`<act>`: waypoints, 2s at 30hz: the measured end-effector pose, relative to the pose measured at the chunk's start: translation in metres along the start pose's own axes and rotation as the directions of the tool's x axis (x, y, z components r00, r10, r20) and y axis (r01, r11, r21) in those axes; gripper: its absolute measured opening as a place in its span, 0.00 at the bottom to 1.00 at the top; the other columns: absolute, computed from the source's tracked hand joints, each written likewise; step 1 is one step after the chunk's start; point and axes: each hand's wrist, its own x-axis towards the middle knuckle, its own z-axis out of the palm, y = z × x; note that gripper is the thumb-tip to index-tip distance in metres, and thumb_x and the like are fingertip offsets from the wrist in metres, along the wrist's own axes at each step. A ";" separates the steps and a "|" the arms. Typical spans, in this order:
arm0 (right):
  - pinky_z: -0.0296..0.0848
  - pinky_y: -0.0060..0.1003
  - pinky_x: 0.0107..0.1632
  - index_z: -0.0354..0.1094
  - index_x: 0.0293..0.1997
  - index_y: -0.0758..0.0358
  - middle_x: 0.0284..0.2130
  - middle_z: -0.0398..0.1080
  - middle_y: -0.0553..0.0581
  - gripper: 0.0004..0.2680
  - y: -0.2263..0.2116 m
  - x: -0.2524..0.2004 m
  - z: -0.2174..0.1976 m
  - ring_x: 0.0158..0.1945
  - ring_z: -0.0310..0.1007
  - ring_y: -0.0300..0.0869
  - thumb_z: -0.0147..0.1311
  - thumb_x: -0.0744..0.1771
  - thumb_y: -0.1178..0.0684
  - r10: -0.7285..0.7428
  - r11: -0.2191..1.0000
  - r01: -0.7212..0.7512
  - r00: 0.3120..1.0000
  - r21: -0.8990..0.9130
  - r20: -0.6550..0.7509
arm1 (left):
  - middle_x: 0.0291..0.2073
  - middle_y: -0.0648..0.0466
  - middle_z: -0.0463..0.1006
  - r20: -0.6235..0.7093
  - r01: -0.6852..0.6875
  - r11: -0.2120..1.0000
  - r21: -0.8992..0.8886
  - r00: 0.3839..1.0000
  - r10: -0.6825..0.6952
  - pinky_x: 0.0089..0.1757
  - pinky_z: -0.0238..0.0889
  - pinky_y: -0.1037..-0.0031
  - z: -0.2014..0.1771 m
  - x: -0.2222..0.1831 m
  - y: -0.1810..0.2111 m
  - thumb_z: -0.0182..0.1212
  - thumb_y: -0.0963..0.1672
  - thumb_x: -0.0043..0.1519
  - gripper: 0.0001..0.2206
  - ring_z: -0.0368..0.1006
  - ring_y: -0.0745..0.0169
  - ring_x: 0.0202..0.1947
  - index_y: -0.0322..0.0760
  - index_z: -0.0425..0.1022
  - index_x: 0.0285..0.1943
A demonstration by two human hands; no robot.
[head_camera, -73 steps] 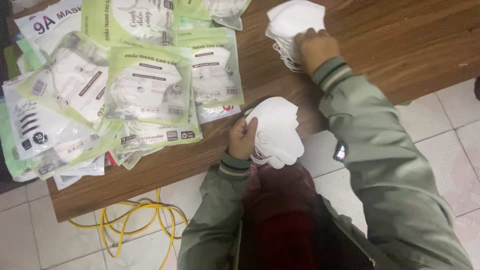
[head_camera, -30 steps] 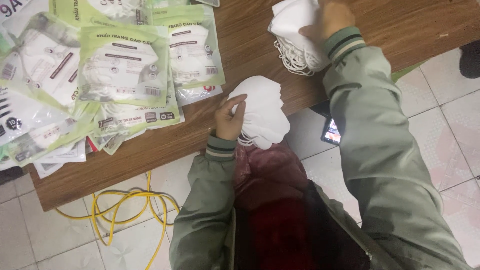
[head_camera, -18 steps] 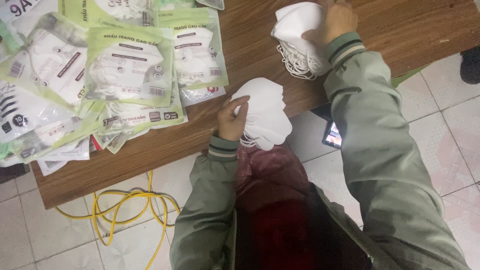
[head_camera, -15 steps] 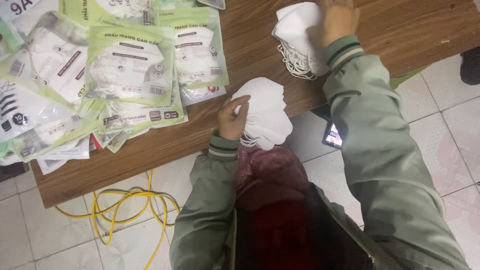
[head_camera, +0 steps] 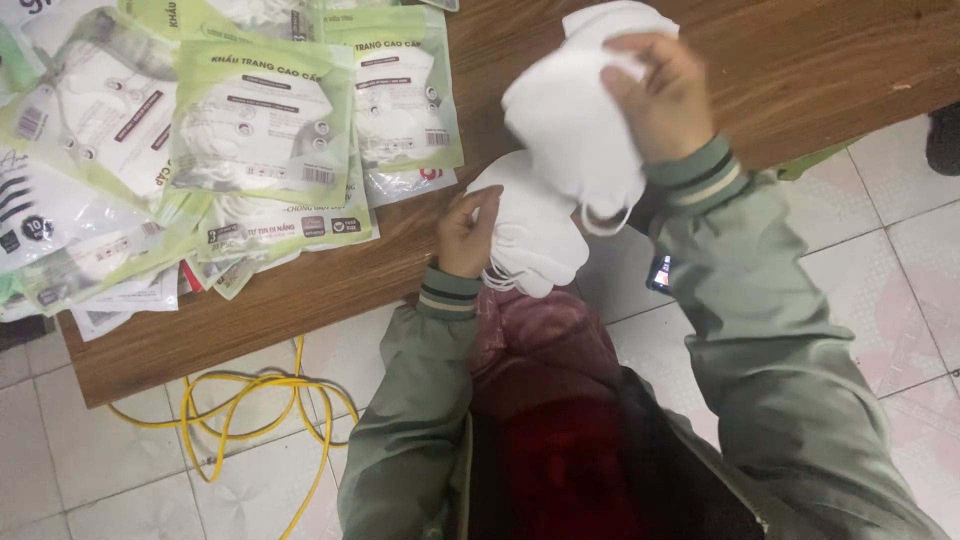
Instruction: Picking up, straightening, and stacking individual face masks on a work table.
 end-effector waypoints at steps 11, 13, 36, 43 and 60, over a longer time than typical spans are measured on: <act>0.75 0.34 0.40 0.75 0.49 0.62 0.32 0.77 0.60 0.06 0.063 -0.080 0.070 0.38 0.76 0.40 0.64 0.68 0.60 0.312 0.918 -0.328 0.944 0.220 0.106 | 0.45 0.52 0.78 -0.016 0.051 0.941 -0.336 0.998 -0.060 0.59 0.60 0.60 -0.003 -0.004 0.013 0.45 0.48 0.76 0.17 0.67 0.64 0.50 0.36 0.80 0.49; 0.76 0.36 0.39 0.77 0.47 0.62 0.33 0.78 0.62 0.05 0.060 -0.084 0.077 0.38 0.78 0.43 0.64 0.68 0.60 0.286 0.946 -0.296 0.954 0.134 0.089 | 0.45 0.49 0.78 -0.010 0.050 0.948 -0.314 0.998 -0.056 0.59 0.59 0.58 -0.006 -0.001 0.011 0.46 0.47 0.76 0.16 0.68 0.62 0.51 0.33 0.80 0.49; 0.77 0.39 0.50 0.68 0.45 0.63 0.38 0.70 0.56 0.02 0.035 -0.089 0.060 0.42 0.70 0.43 0.54 0.70 0.63 0.127 0.981 -0.136 0.989 0.139 0.072 | 0.61 0.46 0.76 0.009 0.219 0.913 -0.345 0.973 -0.230 0.66 0.60 0.67 -0.003 0.001 0.001 0.50 0.49 0.71 0.19 0.69 0.58 0.63 0.34 0.74 0.64; 0.71 0.44 0.49 0.75 0.47 0.66 0.41 0.76 0.62 0.05 0.041 -0.057 0.031 0.44 0.75 0.53 0.55 0.71 0.58 -0.110 0.945 0.113 0.994 -0.308 0.028 | 0.50 0.49 0.81 0.020 0.129 0.982 -0.141 0.992 -0.127 0.55 0.69 0.67 -0.005 -0.001 0.010 0.57 0.47 0.68 0.13 0.75 0.60 0.52 0.36 0.81 0.53; 0.65 0.59 0.53 0.67 0.64 0.57 0.54 0.67 0.75 0.33 0.160 0.043 -0.033 0.54 0.64 0.70 0.74 0.58 0.30 0.330 0.647 -0.147 0.939 -0.748 0.101 | 0.44 0.54 0.82 0.048 0.081 0.995 -0.065 0.996 -0.078 0.53 0.70 0.69 -0.005 0.001 0.022 0.59 0.48 0.68 0.11 0.73 0.64 0.48 0.40 0.82 0.49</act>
